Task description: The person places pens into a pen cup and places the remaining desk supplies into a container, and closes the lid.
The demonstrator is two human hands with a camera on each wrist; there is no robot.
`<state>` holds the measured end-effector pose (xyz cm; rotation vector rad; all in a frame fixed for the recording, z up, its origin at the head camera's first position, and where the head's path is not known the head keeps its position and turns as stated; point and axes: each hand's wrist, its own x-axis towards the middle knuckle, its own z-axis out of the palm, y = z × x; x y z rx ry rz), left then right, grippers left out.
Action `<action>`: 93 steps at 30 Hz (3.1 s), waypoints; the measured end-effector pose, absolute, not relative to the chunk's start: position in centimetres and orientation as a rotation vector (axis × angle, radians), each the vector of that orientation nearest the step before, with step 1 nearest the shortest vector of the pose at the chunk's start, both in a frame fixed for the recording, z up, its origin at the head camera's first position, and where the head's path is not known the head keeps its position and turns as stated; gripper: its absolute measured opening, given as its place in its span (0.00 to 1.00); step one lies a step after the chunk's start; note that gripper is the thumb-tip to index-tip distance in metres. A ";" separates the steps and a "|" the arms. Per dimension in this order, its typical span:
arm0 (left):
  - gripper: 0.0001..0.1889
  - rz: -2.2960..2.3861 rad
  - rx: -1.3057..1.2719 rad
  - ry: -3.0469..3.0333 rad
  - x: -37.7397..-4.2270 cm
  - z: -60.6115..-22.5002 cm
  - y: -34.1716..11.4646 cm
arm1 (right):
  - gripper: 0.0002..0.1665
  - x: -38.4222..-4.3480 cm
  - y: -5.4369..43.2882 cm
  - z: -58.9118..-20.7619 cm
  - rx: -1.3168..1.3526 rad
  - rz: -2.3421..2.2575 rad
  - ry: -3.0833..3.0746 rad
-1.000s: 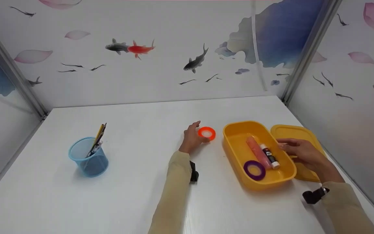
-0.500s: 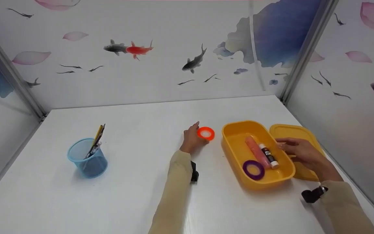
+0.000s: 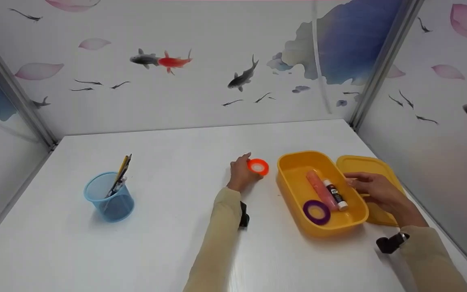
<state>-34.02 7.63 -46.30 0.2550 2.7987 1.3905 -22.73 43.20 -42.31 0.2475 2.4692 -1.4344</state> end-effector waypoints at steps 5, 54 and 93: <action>0.41 1.399 0.204 2.742 -33.8 -45.9 7.9 | 0.48 -22.8 43.1 -42.3 0.254 -1.425 2.472; 0.28 1.834 0.730 2.467 -32.2 -42.4 8.4 | 0.49 -22.8 43.1 -42.4 0.276 -1.427 2.475; 0.39 1.509 0.926 2.504 -28.8 -43.4 12.9 | 0.49 -22.7 43.0 -42.4 0.239 -1.416 2.494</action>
